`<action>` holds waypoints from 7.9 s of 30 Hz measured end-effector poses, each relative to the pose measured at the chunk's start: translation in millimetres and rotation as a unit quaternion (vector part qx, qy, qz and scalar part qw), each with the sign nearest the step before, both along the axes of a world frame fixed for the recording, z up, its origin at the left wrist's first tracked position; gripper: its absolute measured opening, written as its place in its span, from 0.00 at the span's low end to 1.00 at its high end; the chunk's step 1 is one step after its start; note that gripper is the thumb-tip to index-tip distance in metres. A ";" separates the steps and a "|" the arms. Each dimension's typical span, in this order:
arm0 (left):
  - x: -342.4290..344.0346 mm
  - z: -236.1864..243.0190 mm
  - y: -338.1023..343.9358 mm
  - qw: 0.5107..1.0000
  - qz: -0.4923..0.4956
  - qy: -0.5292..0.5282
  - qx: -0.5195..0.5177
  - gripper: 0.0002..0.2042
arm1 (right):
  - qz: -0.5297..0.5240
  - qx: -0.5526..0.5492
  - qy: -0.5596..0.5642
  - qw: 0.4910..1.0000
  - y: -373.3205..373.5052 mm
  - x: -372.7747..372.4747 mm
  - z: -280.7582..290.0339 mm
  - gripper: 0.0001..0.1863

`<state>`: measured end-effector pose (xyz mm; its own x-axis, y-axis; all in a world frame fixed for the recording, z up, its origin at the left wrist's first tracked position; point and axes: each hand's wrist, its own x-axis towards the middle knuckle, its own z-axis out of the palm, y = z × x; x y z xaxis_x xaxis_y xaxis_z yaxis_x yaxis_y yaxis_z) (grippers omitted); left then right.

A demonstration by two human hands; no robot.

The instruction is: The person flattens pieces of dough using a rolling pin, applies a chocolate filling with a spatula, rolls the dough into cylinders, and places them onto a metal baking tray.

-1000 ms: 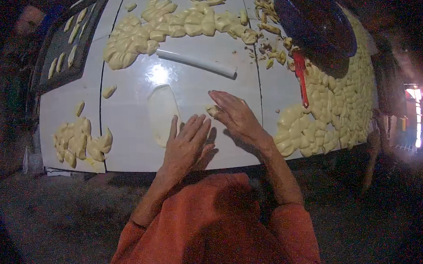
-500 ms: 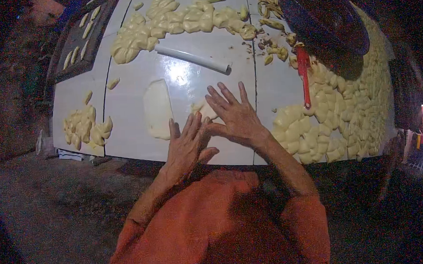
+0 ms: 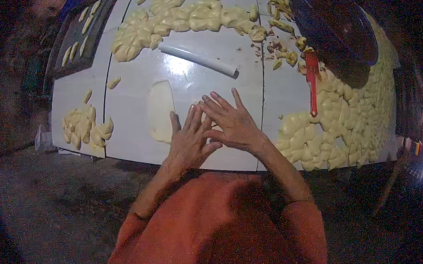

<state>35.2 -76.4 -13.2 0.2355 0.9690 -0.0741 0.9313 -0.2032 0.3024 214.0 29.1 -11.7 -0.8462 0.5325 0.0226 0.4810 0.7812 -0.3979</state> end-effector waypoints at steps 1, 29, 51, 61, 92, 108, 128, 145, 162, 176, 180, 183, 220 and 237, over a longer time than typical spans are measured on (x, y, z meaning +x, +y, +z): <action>1.3 -1.7 -7.9 1.000 0.027 -0.011 0.006 0.45 | -0.001 -0.003 -0.002 1.000 1.9 -1.1 -1.4 0.47; -34.2 19.2 -6.5 0.963 0.134 -0.075 0.220 0.43 | -0.121 0.064 0.093 0.986 54.5 24.7 41.3 0.22; -65.3 -8.1 160.3 0.983 0.135 0.013 0.124 0.37 | -0.024 0.002 0.016 1.000 108.2 -6.5 15.1 0.27; -22.0 4.1 59.5 0.992 0.113 -0.012 0.046 0.34 | -0.062 -0.008 0.012 0.998 29.1 22.9 28.7 0.35; -45.5 -11.8 152.0 0.957 0.232 0.000 0.173 0.29 | -0.328 0.148 -0.077 0.930 101.2 -46.2 -12.2 0.33; -62.5 29.3 90.7 0.981 0.067 -0.063 0.168 0.23 | -0.231 0.145 0.064 0.960 98.0 6.9 12.7 0.26; -0.1 8.5 -26.6 1.000 0.004 -0.005 -0.010 0.44 | -0.534 0.154 -0.105 0.825 86.7 169.8 9.7 0.25; -10.0 37.6 58.5 0.992 0.108 -0.040 -0.055 0.42 | -0.559 0.146 0.124 0.807 198.2 204.1 158.8 0.19; -64.8 29.0 -36.3 0.942 0.335 -0.018 -0.027 0.37 | -0.411 -0.099 -0.067 0.904 309.2 252.7 150.5 0.23; -70.5 -20.0 -62.1 0.908 0.397 -0.066 0.113 0.33 | -0.431 -0.256 0.062 0.863 294.1 286.0 165.7 0.26; -78.9 -42.0 -68.7 0.879 0.420 -0.135 0.179 0.32 | -0.378 -0.248 0.128 0.883 260.5 243.0 172.1 0.25; -70.3 -37.1 -59.7 0.890 0.401 -0.115 0.182 0.32 | -0.336 -0.288 0.128 0.887 208.8 212.7 166.3 0.23; -80.1 -17.5 -62.6 0.947 0.286 -0.101 0.107 0.30 | -0.353 -0.091 -0.046 0.930 -45.7 33.9 81.0 0.18; -73.9 -33.4 -67.9 0.907 0.401 -0.014 0.129 0.28 | -0.566 0.022 0.195 0.801 203.0 232.9 149.6 0.22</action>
<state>-38.7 -144.2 -46.6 -0.5547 0.8134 0.1752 0.8035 0.4690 0.3665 446.9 232.1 137.9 0.2538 0.9447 0.2078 0.7367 -0.0496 -0.6744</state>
